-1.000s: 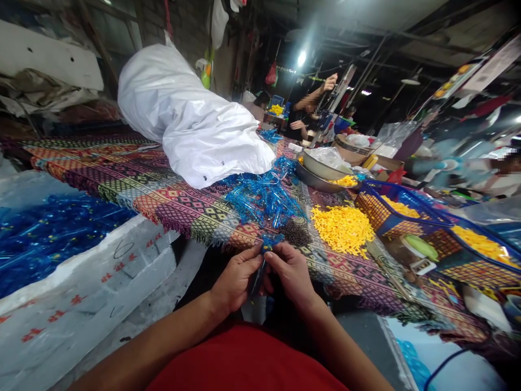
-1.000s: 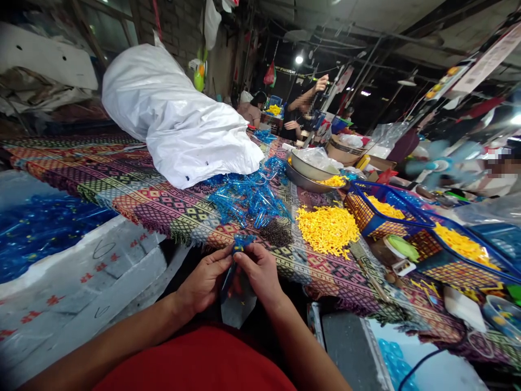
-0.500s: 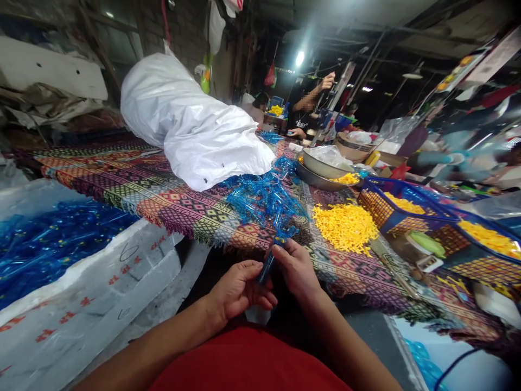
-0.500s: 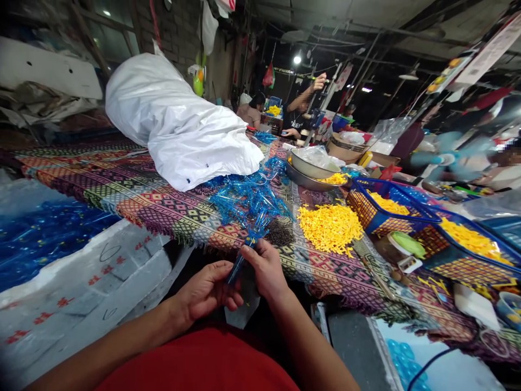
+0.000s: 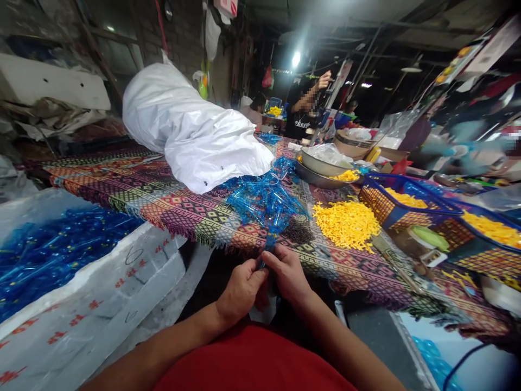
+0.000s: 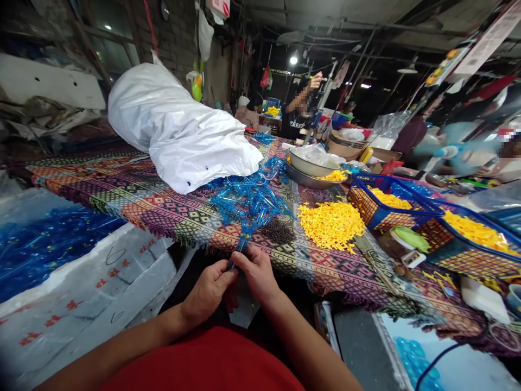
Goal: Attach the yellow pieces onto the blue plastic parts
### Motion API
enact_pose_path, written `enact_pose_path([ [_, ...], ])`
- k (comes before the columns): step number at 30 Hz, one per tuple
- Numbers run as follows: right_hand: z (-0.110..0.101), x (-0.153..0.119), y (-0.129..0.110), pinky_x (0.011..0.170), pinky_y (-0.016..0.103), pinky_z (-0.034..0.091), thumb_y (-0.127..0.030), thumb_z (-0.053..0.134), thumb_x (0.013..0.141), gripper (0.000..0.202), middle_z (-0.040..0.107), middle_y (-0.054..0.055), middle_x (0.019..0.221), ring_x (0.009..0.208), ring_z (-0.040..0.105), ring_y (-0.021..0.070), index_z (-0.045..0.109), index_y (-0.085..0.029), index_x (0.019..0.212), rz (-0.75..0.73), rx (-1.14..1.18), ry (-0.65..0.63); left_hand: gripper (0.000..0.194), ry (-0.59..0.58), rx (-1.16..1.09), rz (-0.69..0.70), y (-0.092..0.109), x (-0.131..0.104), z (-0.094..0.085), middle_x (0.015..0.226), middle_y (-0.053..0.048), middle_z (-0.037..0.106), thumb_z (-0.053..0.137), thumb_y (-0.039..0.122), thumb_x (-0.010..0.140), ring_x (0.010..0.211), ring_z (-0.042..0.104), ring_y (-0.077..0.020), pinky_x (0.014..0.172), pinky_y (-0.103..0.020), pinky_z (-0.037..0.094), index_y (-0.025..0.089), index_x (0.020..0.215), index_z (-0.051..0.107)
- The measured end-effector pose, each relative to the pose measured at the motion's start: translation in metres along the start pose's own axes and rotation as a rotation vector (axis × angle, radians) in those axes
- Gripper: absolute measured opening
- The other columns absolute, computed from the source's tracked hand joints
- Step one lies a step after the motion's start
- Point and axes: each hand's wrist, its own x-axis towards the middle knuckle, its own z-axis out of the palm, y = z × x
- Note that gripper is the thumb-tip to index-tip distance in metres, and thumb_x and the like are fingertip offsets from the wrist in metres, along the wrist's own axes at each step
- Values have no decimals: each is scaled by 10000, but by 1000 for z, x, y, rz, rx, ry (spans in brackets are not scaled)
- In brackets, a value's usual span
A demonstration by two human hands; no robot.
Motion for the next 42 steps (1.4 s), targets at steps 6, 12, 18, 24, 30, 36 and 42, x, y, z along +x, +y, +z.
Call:
enact_pose_path([
  [6,-12,2,1,626,242,429,-335,611,754,181,568,-5,704,657,516,127,586,-159,789,-63,-23,-47,277,89,282,196,12,9,-17,689,-18,610,457,378,834,646,560,-142,588,-233,427,144,820,603],
  [12,-12,1,-1,563,219,371,-364,572,783,225,510,-18,645,609,447,108,542,-161,691,-179,-378,-234,192,119,277,342,28,20,-24,869,-49,624,578,301,767,857,557,-185,785,-281,429,140,850,642],
  [18,0,-4,0,528,216,363,-396,457,854,335,525,-6,603,562,462,99,524,-156,628,-156,-483,-264,193,288,-279,279,36,25,-13,797,-41,639,573,309,779,749,605,-164,734,-304,461,136,862,592],
  [24,8,-6,2,409,203,347,-484,399,860,386,502,-28,491,419,463,90,447,-182,625,-68,-327,-329,119,277,-576,298,48,25,-2,644,5,605,601,206,740,614,586,-122,649,-261,455,147,810,526],
  [30,15,-21,14,395,193,333,-472,361,877,409,433,-47,444,379,430,75,416,-189,587,-201,-359,-288,107,125,-448,342,41,19,-1,526,32,524,565,239,777,451,454,-74,481,-200,352,144,776,513],
  [36,-2,-21,6,531,208,429,-467,526,813,317,544,-7,668,595,523,106,551,-160,736,-269,-416,-415,155,-51,-224,319,37,-2,-20,576,23,533,565,280,790,499,477,-90,515,-211,369,153,867,521],
  [42,-18,-15,-52,829,350,459,-566,633,680,723,511,130,1166,1030,506,233,423,-197,1266,-754,-677,-163,260,-174,114,391,46,-10,-27,893,-53,586,566,331,791,772,514,-158,679,-254,413,134,960,580],
])
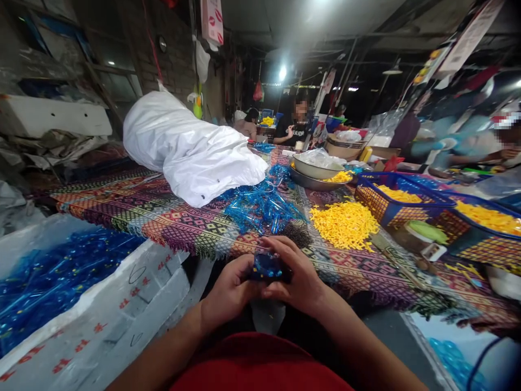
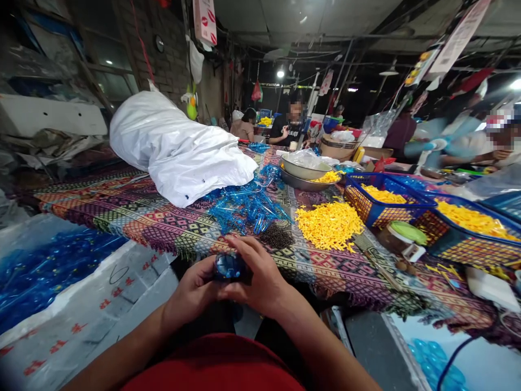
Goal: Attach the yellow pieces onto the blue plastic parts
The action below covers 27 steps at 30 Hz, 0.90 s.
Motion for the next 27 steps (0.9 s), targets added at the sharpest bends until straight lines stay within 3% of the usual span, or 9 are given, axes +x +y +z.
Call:
enact_pose_path([
  [5,-7,18,-18,679,323,472,-527,624,715,495,608,83,843,775,559,194,548,-172,1052,-300,-200,-29,345,-63,172,187,0,-2,5,967,-79,582,481,422,827,860,511,-194,765,-294,415,139,1007,562],
  [7,-4,20,-21,637,312,456,-471,619,738,373,604,70,779,717,550,185,566,-174,959,-292,-272,-37,355,-67,239,250,2,-5,5,994,-91,576,430,420,851,882,514,-197,797,-306,407,146,1047,544],
  [9,2,20,-21,629,302,448,-428,591,762,280,597,64,755,703,545,179,574,-187,903,-220,-280,-15,308,-44,286,227,3,-7,5,919,-81,579,397,399,868,823,517,-179,758,-290,412,151,960,557],
  [13,13,18,-3,662,296,454,-437,579,766,256,594,50,743,716,551,174,592,-197,855,-15,-133,6,237,28,192,4,-4,-6,4,698,-31,553,458,365,842,641,502,-134,606,-245,409,160,741,516],
  [15,13,15,8,712,306,466,-472,624,732,377,621,69,873,800,574,186,591,-192,983,58,10,-66,196,5,-7,-190,-12,-5,1,591,3,527,525,350,801,520,492,-112,487,-216,384,163,748,501],
  [18,5,7,20,860,342,447,-426,637,749,563,562,92,1170,1041,538,214,466,-236,1251,91,181,-201,218,-90,-406,-431,-23,-5,-6,560,13,535,603,336,722,395,493,-100,350,-182,323,152,800,517],
  [22,-3,-2,23,934,346,409,-254,589,820,441,553,47,1182,1127,488,186,487,-323,1244,12,202,-221,285,-295,-734,-533,-29,-7,-13,594,-38,575,616,353,685,376,537,-128,310,-190,363,107,821,565],
  [27,-5,-5,21,859,316,452,-310,578,824,327,540,50,1097,1041,526,175,577,-298,1151,32,213,-235,342,-433,-829,-584,-31,-8,-12,805,-98,597,602,391,683,486,619,-200,353,-263,449,108,869,553],
])
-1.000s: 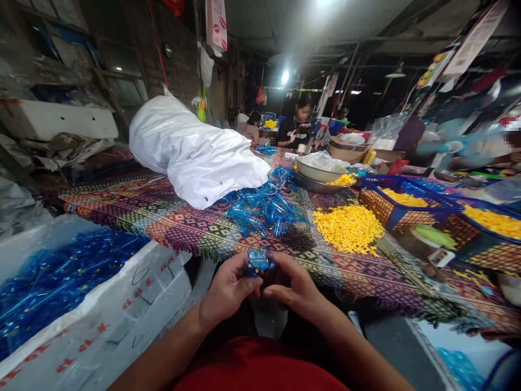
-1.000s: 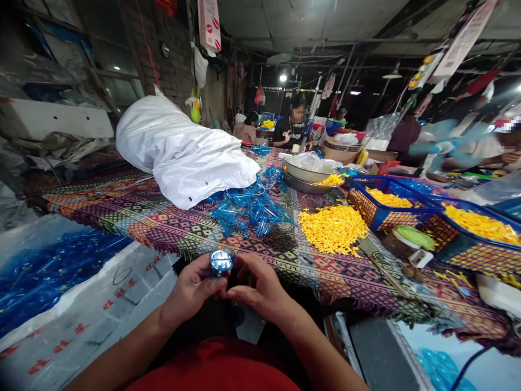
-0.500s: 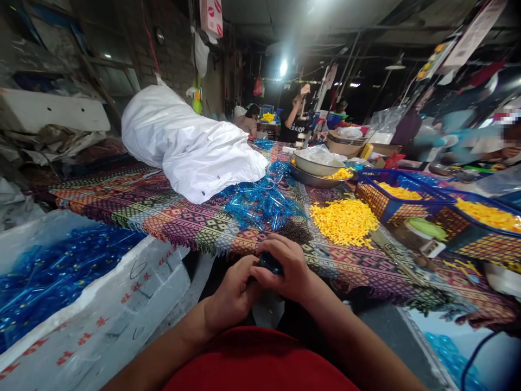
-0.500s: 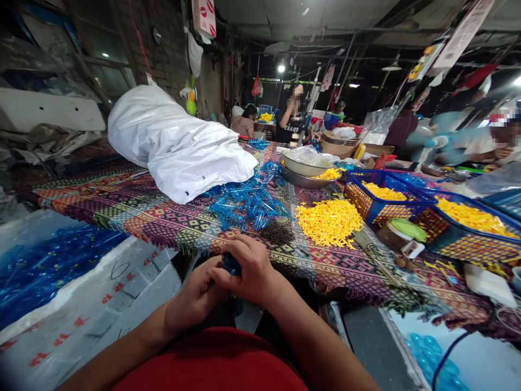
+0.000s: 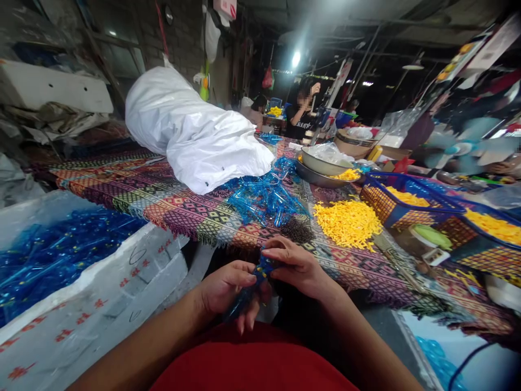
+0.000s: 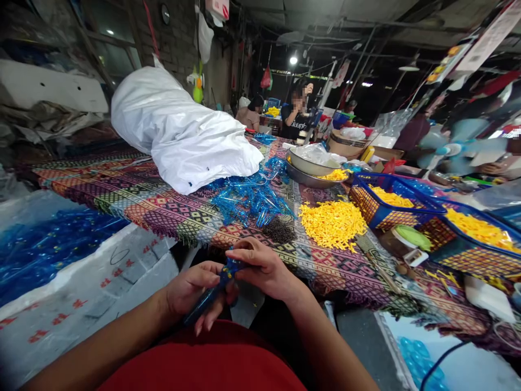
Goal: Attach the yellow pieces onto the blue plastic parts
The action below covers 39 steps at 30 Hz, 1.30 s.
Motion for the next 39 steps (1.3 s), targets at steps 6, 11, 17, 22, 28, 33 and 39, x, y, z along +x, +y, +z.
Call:
enact_pose_path([
  [6,7,-3,3,798,316,464,-309,590,808,275,553,54,975,942,540,181,603,-259,1078,120,-106,66,329,493,705,250,-6,-3,14,908,-73,594,515,342,789,668,607,-173,581,-291,486,195,1083,500],
  [11,14,-4,5,857,345,444,-302,583,806,287,534,74,1066,1017,516,201,580,-251,1089,78,-146,97,217,645,1435,352,-3,-6,23,953,-89,586,388,249,869,885,559,-207,774,-310,425,169,1002,540],
  [17,16,-9,6,760,310,472,-286,559,816,219,541,65,956,882,543,176,587,-233,1027,71,-168,55,223,486,1567,285,0,-5,18,931,-72,601,356,257,892,861,564,-189,762,-282,405,167,1004,526],
  [22,25,-11,14,736,293,474,-274,564,811,178,536,55,891,808,543,158,609,-212,971,160,-148,53,203,487,1461,285,-3,0,9,876,-71,621,399,246,865,825,569,-193,757,-294,403,154,917,572],
  [28,21,-10,17,891,361,441,-274,568,819,226,542,82,1096,1050,515,206,602,-239,1040,92,-87,136,210,523,750,240,0,5,0,691,-18,602,487,298,806,574,578,-147,499,-231,429,179,965,553],
  [33,16,-14,16,954,393,413,-265,576,820,389,537,73,1197,1158,469,218,520,-291,1204,26,-11,106,320,416,369,73,2,6,-2,668,-41,603,466,440,797,426,553,-131,371,-208,385,143,888,546],
  [39,7,-12,14,946,400,414,-351,507,858,360,601,79,1147,1102,521,217,543,-247,1201,251,58,85,169,681,1045,359,2,8,4,790,-40,631,546,276,764,742,581,-171,655,-256,434,170,849,647],
])
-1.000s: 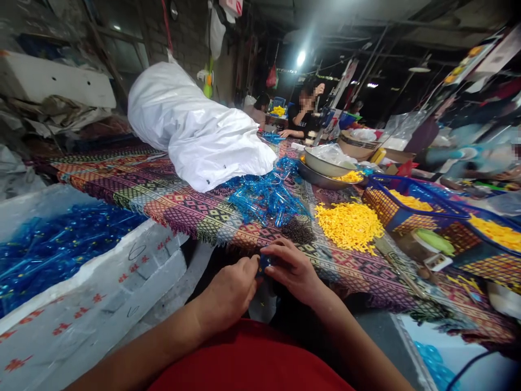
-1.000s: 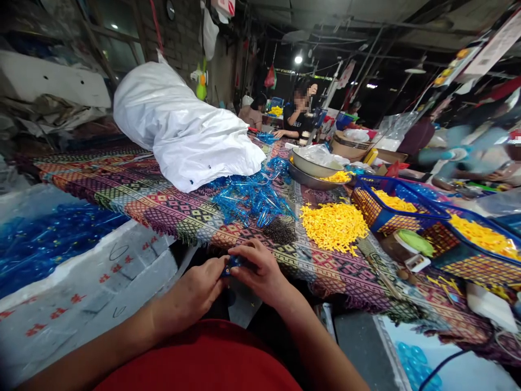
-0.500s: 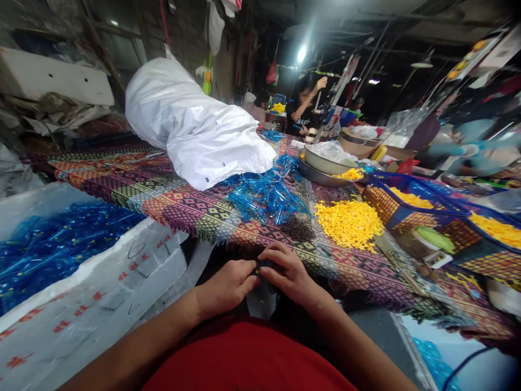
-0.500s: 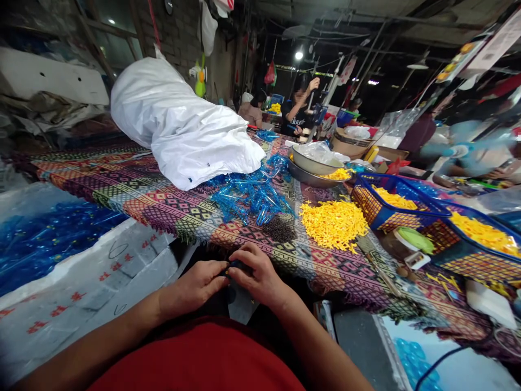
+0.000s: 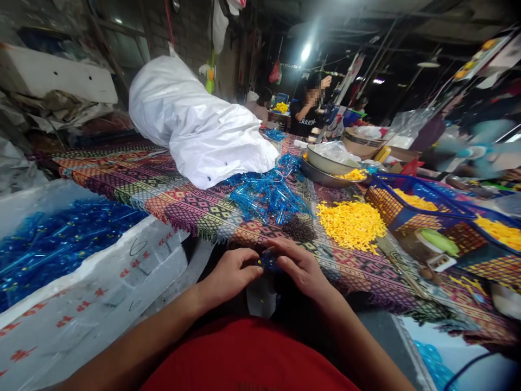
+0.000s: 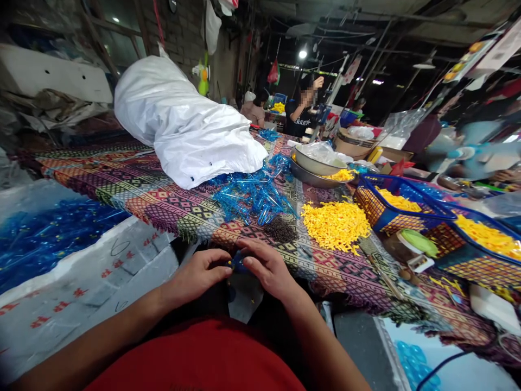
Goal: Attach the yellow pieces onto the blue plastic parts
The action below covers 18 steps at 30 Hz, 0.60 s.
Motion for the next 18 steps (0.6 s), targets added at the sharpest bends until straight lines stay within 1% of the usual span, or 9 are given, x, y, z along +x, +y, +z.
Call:
enact_pose_path([
  [1,-1,1,-1,921,391,434,-345,510,858,326,627,72,1097,1055,549,211,576,-246,1161,35,3,-9,160,29,110,58,2,-1,0,833,-43,635,544,264,770,798,574,-182,709,-268,424,182,853,653],
  [3,-2,2,-3,883,372,460,-341,537,842,297,636,67,1072,1008,573,204,608,-241,1113,81,22,-26,168,27,286,127,6,-3,-1,859,-48,632,516,274,800,828,567,-190,740,-277,407,194,868,647],
  [6,-3,2,-6,903,360,448,-339,552,832,294,612,73,1114,1052,549,208,622,-229,1095,82,7,-63,220,-33,471,163,11,-7,-3,849,-59,620,430,315,861,796,570,-188,700,-273,399,194,895,610],
  [8,-1,1,-9,901,351,447,-332,546,835,306,600,78,1136,1063,542,208,610,-222,1113,72,-19,-96,251,-38,587,176,13,-10,-3,844,-69,612,384,334,883,777,570,-192,672,-278,393,186,910,585],
  [11,2,1,-14,833,327,475,-324,549,832,298,612,82,1089,985,570,200,602,-213,1103,56,-76,-89,294,-34,746,187,14,-12,-3,830,-82,601,329,352,901,746,564,-200,639,-288,388,169,905,560],
  [13,6,0,-16,737,297,495,-324,541,834,264,616,82,1034,860,593,177,612,-206,1060,54,-124,-72,318,-54,802,194,14,-13,-2,823,-81,595,298,360,909,733,561,-199,631,-290,392,165,894,548],
  [15,11,0,-16,645,270,494,-321,525,842,239,610,78,986,748,588,150,616,-198,1025,65,-144,-72,324,-72,810,194,13,-14,-1,823,-74,592,288,362,911,736,563,-198,637,-292,401,165,894,544],
  [17,14,0,-13,624,262,491,-311,523,843,228,602,73,963,726,584,144,615,-196,1017,65,-131,-73,326,-68,790,173,11,-13,-1,832,-72,594,289,361,910,752,566,-201,653,-297,411,162,897,547],
  [18,15,1,-12,655,269,495,-301,530,840,225,600,71,965,763,587,152,614,-199,1022,49,-119,-71,324,-61,767,158,9,-13,-2,842,-73,596,298,360,908,763,567,-200,664,-298,414,159,900,552],
])
